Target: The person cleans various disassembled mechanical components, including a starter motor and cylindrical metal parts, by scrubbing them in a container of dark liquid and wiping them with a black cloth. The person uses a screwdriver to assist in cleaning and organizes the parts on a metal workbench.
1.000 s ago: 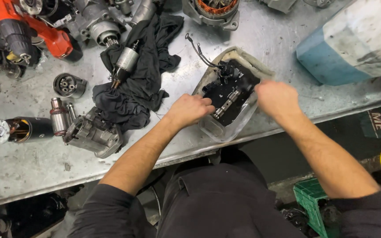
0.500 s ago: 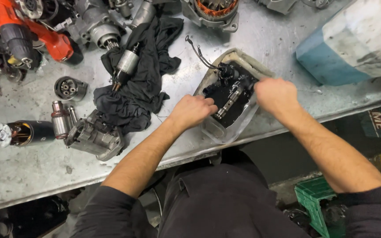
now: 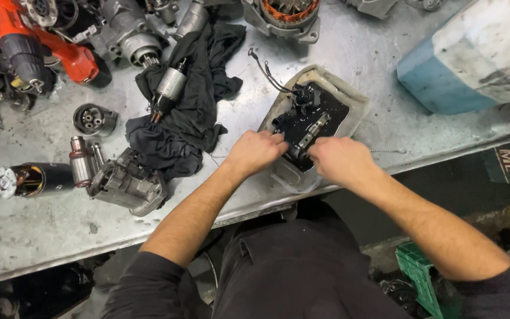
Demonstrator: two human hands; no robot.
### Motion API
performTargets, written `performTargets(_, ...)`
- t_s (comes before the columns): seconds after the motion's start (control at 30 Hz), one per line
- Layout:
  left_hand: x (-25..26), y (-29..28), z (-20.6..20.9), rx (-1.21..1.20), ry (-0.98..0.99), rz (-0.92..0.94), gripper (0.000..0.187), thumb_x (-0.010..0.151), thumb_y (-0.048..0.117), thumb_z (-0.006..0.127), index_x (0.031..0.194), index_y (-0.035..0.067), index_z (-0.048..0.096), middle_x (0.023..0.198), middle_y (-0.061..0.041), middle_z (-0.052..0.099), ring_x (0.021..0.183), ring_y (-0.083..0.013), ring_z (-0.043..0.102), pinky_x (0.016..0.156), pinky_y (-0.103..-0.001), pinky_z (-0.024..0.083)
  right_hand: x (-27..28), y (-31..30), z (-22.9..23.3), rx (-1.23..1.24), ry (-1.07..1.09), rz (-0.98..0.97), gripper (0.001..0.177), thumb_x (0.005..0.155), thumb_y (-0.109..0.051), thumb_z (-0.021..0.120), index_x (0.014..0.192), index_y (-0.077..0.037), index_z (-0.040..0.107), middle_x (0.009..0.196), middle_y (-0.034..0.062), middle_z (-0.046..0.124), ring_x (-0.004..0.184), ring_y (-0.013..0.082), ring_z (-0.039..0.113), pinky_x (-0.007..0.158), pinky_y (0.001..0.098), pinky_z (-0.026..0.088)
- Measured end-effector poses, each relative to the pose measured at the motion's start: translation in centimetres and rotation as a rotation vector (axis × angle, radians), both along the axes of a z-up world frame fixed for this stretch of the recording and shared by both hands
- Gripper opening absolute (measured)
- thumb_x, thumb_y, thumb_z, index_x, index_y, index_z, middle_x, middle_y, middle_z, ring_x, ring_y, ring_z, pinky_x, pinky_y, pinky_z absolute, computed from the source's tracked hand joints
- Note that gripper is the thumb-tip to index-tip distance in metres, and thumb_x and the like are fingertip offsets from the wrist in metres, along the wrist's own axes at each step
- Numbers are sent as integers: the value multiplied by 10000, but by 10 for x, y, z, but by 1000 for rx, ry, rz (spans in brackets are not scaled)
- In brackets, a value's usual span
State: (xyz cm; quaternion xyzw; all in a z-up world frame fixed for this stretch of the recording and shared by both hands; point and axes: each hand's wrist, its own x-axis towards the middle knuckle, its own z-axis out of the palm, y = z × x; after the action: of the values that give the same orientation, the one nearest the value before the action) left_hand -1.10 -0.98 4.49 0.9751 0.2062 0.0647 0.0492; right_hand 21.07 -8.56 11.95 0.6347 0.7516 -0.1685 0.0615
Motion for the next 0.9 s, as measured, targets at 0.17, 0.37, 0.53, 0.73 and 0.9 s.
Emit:
performTargets(0.17,-1,2,0,5,-8,13,57,835,167,607,829,172,664,840,9,631,813,-209,678,549,-383,542,9,-5,-6,29,-67,-11,101,834,-156,623,854,-141,721,909,69,684,816,360,716,687,490,582)
performTargets(0.37,-1,-1,-5,-30,30,40,49,862,151,615,866,167,661,863,-3,632,816,-219,679,568,-393,540,24,-5,-15,93,-96,32,98,809,-161,633,862,-131,709,912,73,678,811,339,715,697,472,586)
performTargets(0.53,-2,4,2,-108,30,41,140,791,100,660,920,154,663,912,-8,655,850,-233,683,589,-403,551,21,-12,-16,54,-50,67,105,784,-190,645,854,-148,711,884,78,671,789,344,714,667,486,583)
performTargets(0.73,-1,4,20,-129,55,28,229,685,132,689,912,144,658,917,-18,660,881,-248,681,627,-403,554,14,-6,-8,67,-76,63,124,764,-181,641,862,-136,702,915,61,676,809,336,724,691,482,591)
performTargets(0.9,0,1,19,-147,49,59,149,770,95,655,909,149,659,920,-12,663,895,-244,683,633,-412,551,27,3,-22,82,-124,-8,115,821,-150,626,898,-146,711,955,75,680,810,353,720,671,486,592)
